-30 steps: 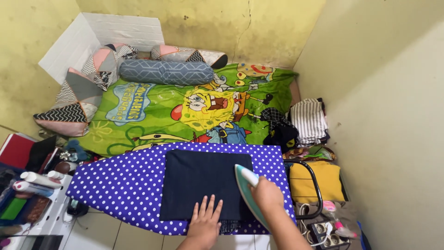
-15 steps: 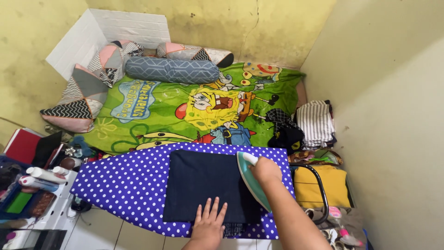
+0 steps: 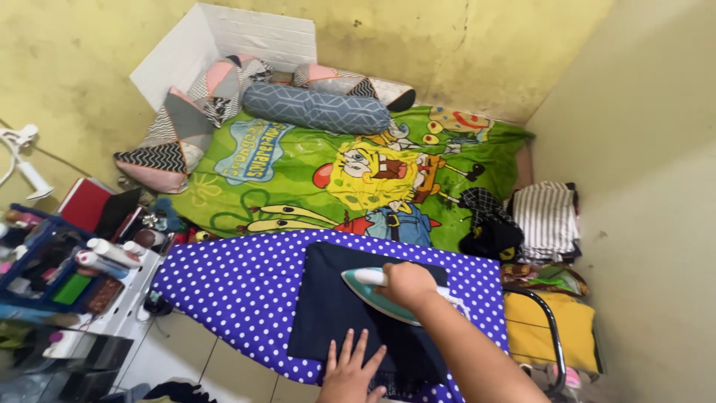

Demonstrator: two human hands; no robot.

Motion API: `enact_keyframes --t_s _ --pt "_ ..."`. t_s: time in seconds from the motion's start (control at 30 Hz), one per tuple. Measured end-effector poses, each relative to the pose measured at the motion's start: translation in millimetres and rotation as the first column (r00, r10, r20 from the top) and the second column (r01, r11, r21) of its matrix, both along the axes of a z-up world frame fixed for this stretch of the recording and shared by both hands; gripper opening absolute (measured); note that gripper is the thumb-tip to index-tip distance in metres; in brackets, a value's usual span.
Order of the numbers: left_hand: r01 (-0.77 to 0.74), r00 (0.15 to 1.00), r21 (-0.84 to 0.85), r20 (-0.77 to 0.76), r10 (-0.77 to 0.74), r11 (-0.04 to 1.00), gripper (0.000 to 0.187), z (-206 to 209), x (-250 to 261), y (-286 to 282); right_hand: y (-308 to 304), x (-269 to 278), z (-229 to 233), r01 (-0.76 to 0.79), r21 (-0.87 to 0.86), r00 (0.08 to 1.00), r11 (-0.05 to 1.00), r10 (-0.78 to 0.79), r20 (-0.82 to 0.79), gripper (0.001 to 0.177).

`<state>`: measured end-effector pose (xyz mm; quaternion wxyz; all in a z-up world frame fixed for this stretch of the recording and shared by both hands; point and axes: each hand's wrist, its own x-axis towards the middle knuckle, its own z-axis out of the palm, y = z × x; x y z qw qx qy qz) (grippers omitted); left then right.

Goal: Iron and fold a pair of dark blue trousers on an ironing board.

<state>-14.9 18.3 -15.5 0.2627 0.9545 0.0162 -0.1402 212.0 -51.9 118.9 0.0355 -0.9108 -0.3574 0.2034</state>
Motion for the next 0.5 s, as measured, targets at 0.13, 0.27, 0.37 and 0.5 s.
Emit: enact_keyframes --t_s 0.13,0.27,0.37,0.5 --pt "-0.006 1.0 0.026 0.004 0.006 1.0 0.086 -19.8 0.1 -2.2 47.4 -2.8 -8.2 0.053 0.02 0.999 0.998 -0.053 -0.001 0.043" --pt "0.009 1.0 0.048 0.02 -0.01 0.999 0.09 -33.3 1.4 -1.2 79.0 4.6 -10.0 0.182 0.071 0.983 0.981 -0.182 -0.007 0.043" --pt "0.028 0.999 0.041 -0.044 -0.026 0.999 0.09 -23.7 4.2 1.8 82.4 13.3 -10.3 0.225 0.064 0.974 0.972 -0.224 -0.024 0.043" --pt "0.053 0.977 0.043 -0.209 -0.043 0.998 0.091 5.6 13.2 7.2 53.4 30.3 -12.5 0.299 0.002 0.953 0.954 -0.299 -0.041 0.044"
